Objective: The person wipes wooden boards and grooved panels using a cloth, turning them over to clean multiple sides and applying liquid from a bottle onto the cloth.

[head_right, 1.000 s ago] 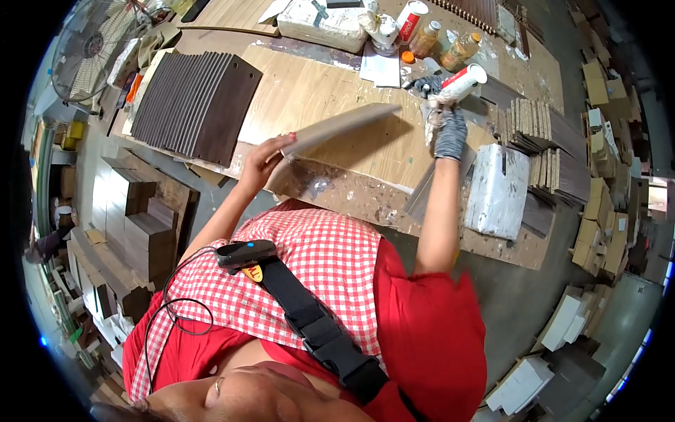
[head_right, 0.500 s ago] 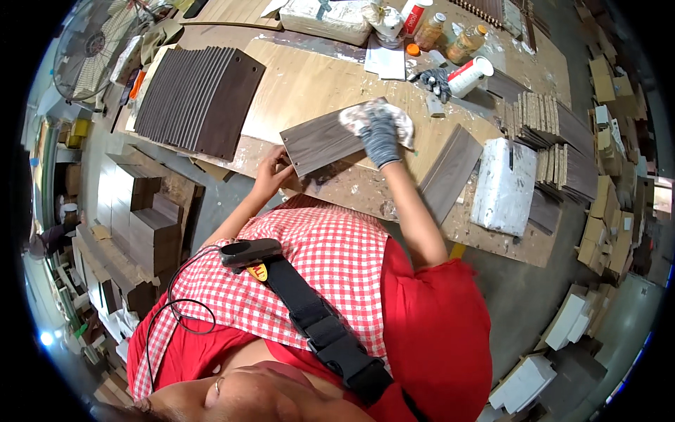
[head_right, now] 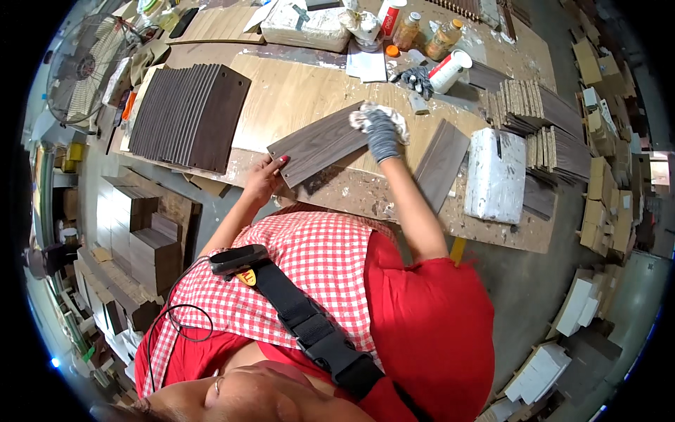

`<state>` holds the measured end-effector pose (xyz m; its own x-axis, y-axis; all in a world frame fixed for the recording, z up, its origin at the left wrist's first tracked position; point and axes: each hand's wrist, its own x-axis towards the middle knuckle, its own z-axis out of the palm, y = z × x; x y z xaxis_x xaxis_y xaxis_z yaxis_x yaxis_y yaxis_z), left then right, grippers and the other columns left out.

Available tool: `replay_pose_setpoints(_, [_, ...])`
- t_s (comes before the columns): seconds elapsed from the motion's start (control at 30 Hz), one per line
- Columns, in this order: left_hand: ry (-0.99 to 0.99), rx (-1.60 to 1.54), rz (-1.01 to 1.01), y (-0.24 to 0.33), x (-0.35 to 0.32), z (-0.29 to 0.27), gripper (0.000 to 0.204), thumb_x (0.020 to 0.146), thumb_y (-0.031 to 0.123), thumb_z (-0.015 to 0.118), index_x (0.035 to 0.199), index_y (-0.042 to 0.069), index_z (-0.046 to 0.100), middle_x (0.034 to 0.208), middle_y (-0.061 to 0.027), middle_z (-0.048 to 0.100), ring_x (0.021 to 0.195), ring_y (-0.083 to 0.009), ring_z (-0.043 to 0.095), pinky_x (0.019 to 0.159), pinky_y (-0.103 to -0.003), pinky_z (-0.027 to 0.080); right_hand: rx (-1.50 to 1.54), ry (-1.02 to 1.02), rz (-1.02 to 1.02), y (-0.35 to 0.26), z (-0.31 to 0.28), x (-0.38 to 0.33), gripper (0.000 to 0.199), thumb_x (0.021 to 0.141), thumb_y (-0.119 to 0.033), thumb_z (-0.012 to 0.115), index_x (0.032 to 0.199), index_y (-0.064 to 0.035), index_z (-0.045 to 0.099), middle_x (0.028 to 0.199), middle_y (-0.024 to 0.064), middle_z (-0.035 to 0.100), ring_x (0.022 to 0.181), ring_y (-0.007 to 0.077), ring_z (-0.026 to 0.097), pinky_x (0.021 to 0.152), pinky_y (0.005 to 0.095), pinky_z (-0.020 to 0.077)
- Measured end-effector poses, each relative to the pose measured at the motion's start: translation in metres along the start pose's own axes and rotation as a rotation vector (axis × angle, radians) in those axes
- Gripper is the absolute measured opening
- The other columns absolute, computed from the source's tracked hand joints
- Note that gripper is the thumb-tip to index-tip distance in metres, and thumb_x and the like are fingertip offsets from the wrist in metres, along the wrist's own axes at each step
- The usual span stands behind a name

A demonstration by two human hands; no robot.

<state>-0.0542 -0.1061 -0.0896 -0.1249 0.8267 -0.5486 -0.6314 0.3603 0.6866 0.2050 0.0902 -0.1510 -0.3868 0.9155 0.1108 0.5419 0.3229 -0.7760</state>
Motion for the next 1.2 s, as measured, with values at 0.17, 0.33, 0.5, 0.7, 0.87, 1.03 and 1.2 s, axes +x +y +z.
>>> replay_pose_setpoints(0.17, [-0.090,0.378,0.285,0.016,-0.014,0.024,0.024,0.087,0.002,0.058,0.112,0.001,0.057,0.096,-0.0022,0.065,0.087,-0.0095,0.059,0.079,-0.024,0.048,0.299,0.349,-0.151,-0.046,-0.021,0.015,0.024,0.091,-0.004,0.046,0.112,-0.0010,0.058,0.109,0.0082,0.059,0.100,0.0181,0.055,0.091,0.0274,0.0428])
replay_pose_setpoints(0.33, [-0.171,0.584,0.450,0.024,-0.025,0.036,0.022,0.088,-0.004,0.054,0.110,-0.003,0.055,0.094,-0.0035,0.064,0.088,-0.0088,0.058,0.074,-0.022,0.046,0.357,-0.069,-0.082,-0.174,-0.001,-0.029,0.023,0.089,-0.008,0.044,0.108,-0.0084,0.059,0.114,0.0090,0.056,0.108,0.0211,0.052,0.097,0.0348,0.0395])
replay_pose_setpoints(0.5, [-0.171,0.737,0.558,0.018,-0.019,0.022,0.023,0.083,-0.008,0.058,0.104,-0.001,0.059,0.071,0.0026,0.043,0.064,-0.0045,0.039,0.058,-0.019,0.035,-0.288,0.113,-0.395,-0.132,0.018,-0.042,0.028,0.089,-0.009,0.040,0.111,-0.0085,0.057,0.116,0.0119,0.053,0.114,0.0257,0.047,0.105,0.0424,0.0303])
replay_pose_setpoints(0.7, [-0.091,0.643,0.634,0.018,-0.023,0.041,0.019,0.083,-0.012,0.056,0.076,-0.002,0.042,0.067,0.0010,0.033,0.065,-0.0054,0.038,0.060,-0.018,0.036,-0.088,0.469,-0.222,-0.029,-0.031,-0.005,0.024,0.090,-0.009,0.045,0.109,-0.0041,0.058,0.108,0.0151,0.059,0.103,0.0302,0.054,0.096,0.0362,0.0396])
replay_pose_setpoints(0.87, [-0.214,1.090,0.845,0.053,-0.034,0.056,0.036,0.079,-0.012,0.058,0.111,0.003,0.061,0.097,-0.0103,0.066,0.062,-0.0121,0.047,0.063,-0.024,0.046,0.723,0.705,0.207,0.007,-0.029,-0.016,0.025,0.093,-0.017,0.048,0.108,0.0004,0.058,0.090,0.0064,0.062,0.087,0.0125,0.054,0.081,0.0272,0.0436])
replay_pose_setpoints(1.03, [-0.467,1.297,1.222,0.055,-0.031,0.104,0.043,0.071,-0.010,0.061,0.111,0.006,0.061,0.112,-0.0116,0.063,0.101,-0.0272,0.061,0.083,-0.034,0.050,0.774,0.838,0.269,0.000,-0.084,-0.110,0.035,0.094,-0.018,0.045,0.123,0.0001,0.051,0.119,0.0064,0.054,0.105,0.0140,0.052,0.091,0.0293,0.0428])
replay_pose_setpoints(1.2, [-0.643,1.449,1.395,0.033,0.005,0.129,0.045,0.071,-0.003,0.061,0.115,0.009,0.060,0.121,-0.0088,0.059,0.111,-0.0268,0.057,0.090,-0.036,0.048,1.419,0.855,0.791,-0.078,-0.129,-0.148,0.028,0.089,-0.023,0.053,0.107,-0.0039,0.063,0.098,0.0035,0.063,0.083,0.0137,0.059,0.074,0.0301,0.0490])
